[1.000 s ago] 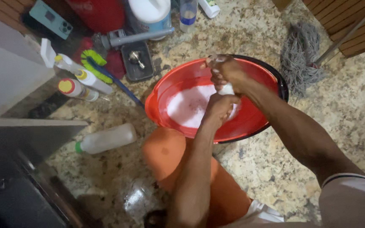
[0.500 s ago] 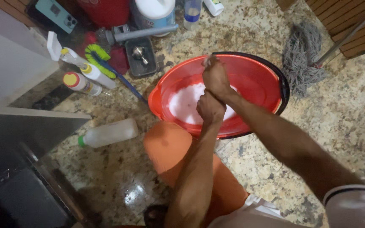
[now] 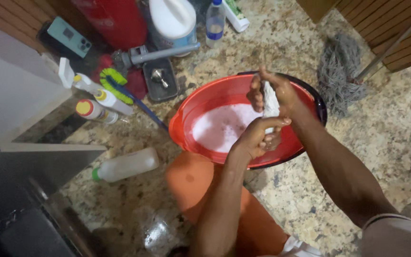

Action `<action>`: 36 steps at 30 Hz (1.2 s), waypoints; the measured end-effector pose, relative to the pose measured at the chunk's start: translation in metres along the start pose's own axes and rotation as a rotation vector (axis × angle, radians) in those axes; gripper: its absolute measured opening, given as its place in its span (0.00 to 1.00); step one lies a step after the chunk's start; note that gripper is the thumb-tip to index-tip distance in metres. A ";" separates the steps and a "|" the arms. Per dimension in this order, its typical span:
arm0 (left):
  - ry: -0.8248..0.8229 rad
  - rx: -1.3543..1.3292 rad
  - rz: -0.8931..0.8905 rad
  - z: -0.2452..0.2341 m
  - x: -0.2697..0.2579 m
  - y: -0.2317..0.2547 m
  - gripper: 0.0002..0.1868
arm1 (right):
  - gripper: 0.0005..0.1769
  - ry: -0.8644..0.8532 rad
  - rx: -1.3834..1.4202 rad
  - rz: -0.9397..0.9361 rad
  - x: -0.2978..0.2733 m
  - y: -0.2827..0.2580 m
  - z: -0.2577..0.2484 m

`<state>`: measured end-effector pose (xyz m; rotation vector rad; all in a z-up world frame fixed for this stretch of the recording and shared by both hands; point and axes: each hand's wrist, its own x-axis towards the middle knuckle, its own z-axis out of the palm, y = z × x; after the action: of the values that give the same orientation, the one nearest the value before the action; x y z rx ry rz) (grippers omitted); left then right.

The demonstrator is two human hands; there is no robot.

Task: The person sits on the floor and wipes the exterior and interior of a white bathroom cabinet using a white cloth. They clean the drawer front, open the drawer to wipe the inside, and then open the cabinet door to wipe the interior surfaces.

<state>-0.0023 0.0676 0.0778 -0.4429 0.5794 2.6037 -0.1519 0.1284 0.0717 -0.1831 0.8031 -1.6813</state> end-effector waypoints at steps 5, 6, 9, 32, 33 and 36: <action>-0.324 -0.136 0.081 0.003 -0.020 0.005 0.15 | 0.35 -0.437 0.425 0.055 0.006 -0.011 0.023; -0.401 -0.160 0.095 0.004 -0.021 0.005 0.15 | 0.36 -0.441 0.433 0.055 0.008 -0.013 0.032; -0.458 -0.252 0.055 0.002 -0.022 0.007 0.15 | 0.35 -0.291 0.201 0.041 0.016 -0.016 0.059; 0.963 0.824 0.153 -0.034 0.021 -0.004 0.26 | 0.14 0.504 -1.145 -0.229 0.057 0.035 0.023; 0.993 0.879 0.153 -0.035 0.023 -0.004 0.29 | 0.15 0.425 -1.329 -0.327 0.063 0.038 0.010; 1.043 0.851 0.200 -0.040 0.030 -0.008 0.27 | 0.13 0.474 -1.554 -0.377 0.073 0.054 -0.011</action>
<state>-0.0158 0.0657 0.0289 -1.4457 1.9922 1.8077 -0.1348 0.0630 0.0102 -1.0558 2.4209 -1.0435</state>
